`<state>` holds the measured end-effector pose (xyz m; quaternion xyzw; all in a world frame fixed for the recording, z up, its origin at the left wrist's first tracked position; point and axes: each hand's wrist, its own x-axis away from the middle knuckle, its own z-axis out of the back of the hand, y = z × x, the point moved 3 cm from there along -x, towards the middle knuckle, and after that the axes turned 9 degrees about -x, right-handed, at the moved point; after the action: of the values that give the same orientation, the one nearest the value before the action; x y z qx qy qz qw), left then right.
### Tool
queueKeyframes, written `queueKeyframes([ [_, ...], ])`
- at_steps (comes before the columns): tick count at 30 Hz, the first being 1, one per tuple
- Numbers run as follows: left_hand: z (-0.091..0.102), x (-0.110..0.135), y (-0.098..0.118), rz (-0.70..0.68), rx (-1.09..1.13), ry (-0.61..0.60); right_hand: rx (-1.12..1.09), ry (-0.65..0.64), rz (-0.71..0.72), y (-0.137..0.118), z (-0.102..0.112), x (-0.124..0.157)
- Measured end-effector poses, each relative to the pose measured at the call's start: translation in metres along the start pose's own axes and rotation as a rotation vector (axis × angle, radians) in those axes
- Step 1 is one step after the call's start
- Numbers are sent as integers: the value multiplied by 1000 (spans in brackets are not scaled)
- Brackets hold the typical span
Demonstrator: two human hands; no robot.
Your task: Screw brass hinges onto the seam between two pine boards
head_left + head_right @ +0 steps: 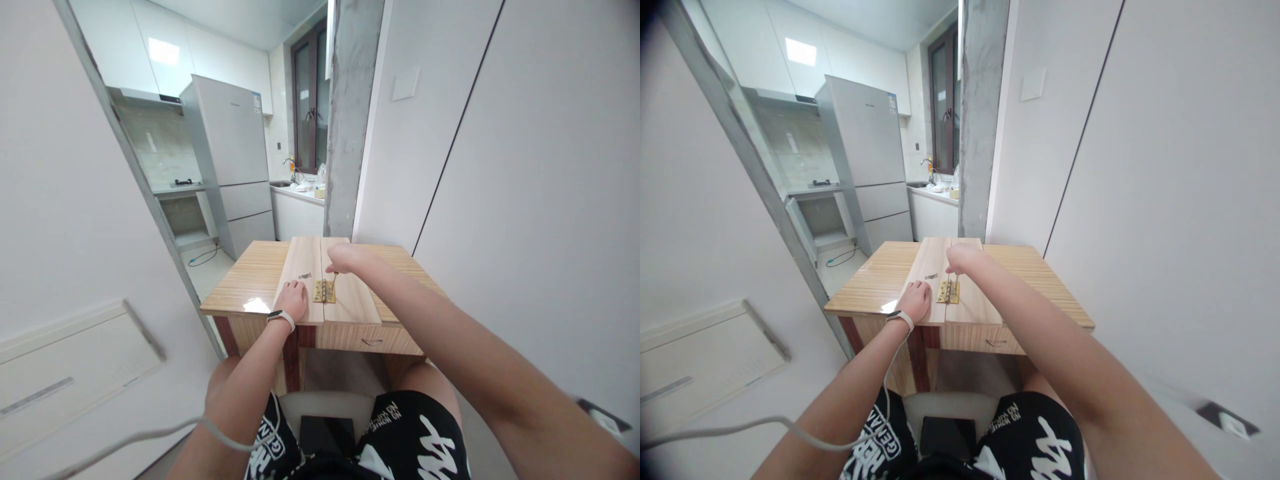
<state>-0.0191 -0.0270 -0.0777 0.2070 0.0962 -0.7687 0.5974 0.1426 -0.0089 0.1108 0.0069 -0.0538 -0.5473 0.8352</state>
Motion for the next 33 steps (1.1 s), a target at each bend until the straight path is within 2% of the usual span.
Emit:
queueKeyframes([
  [3,-1,0,0,2,9,-3,32,15,-25,3,0,1],
  [9,-2,0,-1,1,16,0,33,36,30,2,1,2],
  [14,-3,-1,-2,-12,8,18,16,-32,29,4,-14,-13],
  [18,-3,0,-2,-15,12,24,-50,0,-3,9,-19,-19],
  [21,-2,0,-2,-12,10,24,-114,54,3,12,-9,-10],
  [27,-1,1,-1,-3,15,8,-7,90,8,19,24,18],
  [30,-1,0,-1,-10,15,17,0,94,-4,28,27,25],
  [33,-2,0,-2,-7,21,27,-30,103,5,34,21,30],
])
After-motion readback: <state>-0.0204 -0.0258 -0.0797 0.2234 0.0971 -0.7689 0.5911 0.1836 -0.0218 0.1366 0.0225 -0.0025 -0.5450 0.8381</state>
